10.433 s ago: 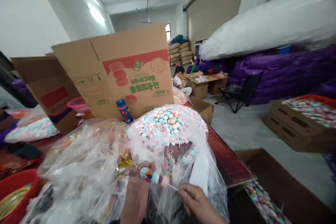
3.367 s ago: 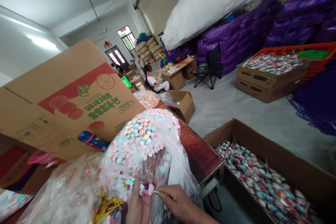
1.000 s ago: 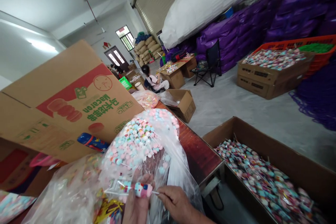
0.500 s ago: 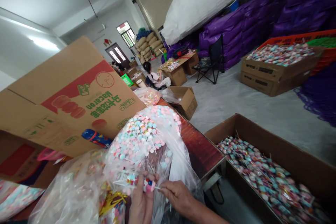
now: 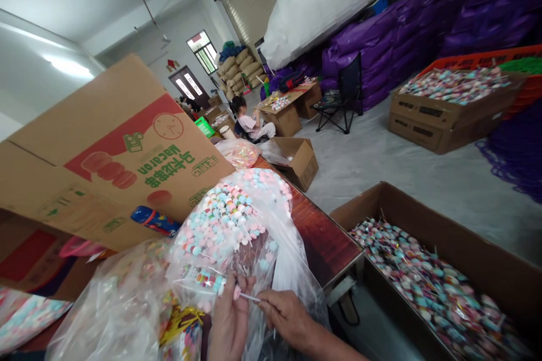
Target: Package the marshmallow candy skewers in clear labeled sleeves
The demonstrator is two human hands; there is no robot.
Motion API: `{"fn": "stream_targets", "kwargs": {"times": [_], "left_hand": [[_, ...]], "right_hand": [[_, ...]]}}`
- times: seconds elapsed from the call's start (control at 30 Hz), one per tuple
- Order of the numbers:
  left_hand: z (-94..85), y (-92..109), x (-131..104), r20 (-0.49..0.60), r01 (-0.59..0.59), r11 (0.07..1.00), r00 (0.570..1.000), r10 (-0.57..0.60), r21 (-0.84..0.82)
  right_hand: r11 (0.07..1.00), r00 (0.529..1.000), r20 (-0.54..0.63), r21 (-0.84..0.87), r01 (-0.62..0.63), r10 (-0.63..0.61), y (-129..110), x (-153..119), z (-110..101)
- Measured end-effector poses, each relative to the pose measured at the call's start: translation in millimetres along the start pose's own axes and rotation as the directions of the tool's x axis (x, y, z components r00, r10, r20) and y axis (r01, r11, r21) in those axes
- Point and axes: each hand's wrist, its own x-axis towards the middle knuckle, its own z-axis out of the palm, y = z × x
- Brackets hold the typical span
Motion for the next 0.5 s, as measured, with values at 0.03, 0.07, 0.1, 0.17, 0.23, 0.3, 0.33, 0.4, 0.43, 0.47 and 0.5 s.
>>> {"fn": "stream_targets", "kwargs": {"times": [0.03, 0.07, 0.1, 0.17, 0.23, 0.3, 0.33, 0.4, 0.43, 0.47, 0.5], "left_hand": [[0.3, -5, -3, 0.018, 0.019, 1.0, 1.0, -0.019, 0.0], [0.3, -9, -6, 0.039, 0.028, 1.0, 0.999, -0.028, -0.001], [0.0, -12, -9, 0.065, 0.026, 1.0, 0.998, -0.026, 0.0], [-2.4, -15, -11, 0.11, 0.009, 1.0, 0.994, -0.01, 0.009], [-7.6, -12, -10, 0.114, 0.01, 1.0, 0.993, -0.013, 0.025], [-15.1, -5, -6, 0.083, 0.038, 0.999, 0.996, -0.04, 0.022], [-19.0, -1, -3, 0.06, 0.045, 0.999, 0.997, -0.045, 0.003], [-25.8, 8, 3, 0.015, 0.025, 0.999, 1.0, -0.024, -0.049], [-28.0, 12, 5, -0.011, 0.002, 0.998, 1.0, -0.003, -0.07], [-29.4, 15, 7, -0.041, -0.016, 0.996, 0.999, 0.012, -0.084], [-29.8, 17, 8, -0.067, -0.023, 0.996, 0.998, 0.017, -0.09]], "right_hand": [[1.0, 1.0, 0.007, 0.015, -0.002, 0.002, 1, 0, 0], [1.0, 1.0, 0.008, 0.018, -0.002, 0.002, 2, 0, 0], [1.0, 1.0, 0.005, 0.01, 0.001, -0.001, 2, -1, 0], [1.0, 1.0, -0.008, -0.023, 0.011, -0.011, 3, 0, 0], [0.999, 1.0, -0.013, -0.044, 0.022, -0.023, 2, 0, -1], [0.998, 0.999, -0.007, -0.052, 0.036, -0.036, 1, 1, -1], [0.997, 0.999, -0.005, -0.063, 0.047, -0.048, 0, 1, -1], [0.99, 0.996, -0.013, -0.111, 0.083, -0.085, 0, 1, 0], [0.985, 0.994, -0.018, -0.14, 0.101, -0.105, 1, 1, 0], [0.98, 0.992, -0.022, -0.165, 0.115, -0.12, 1, 1, 1], [0.976, 0.992, -0.028, -0.18, 0.119, -0.125, 2, 0, 1]]}}
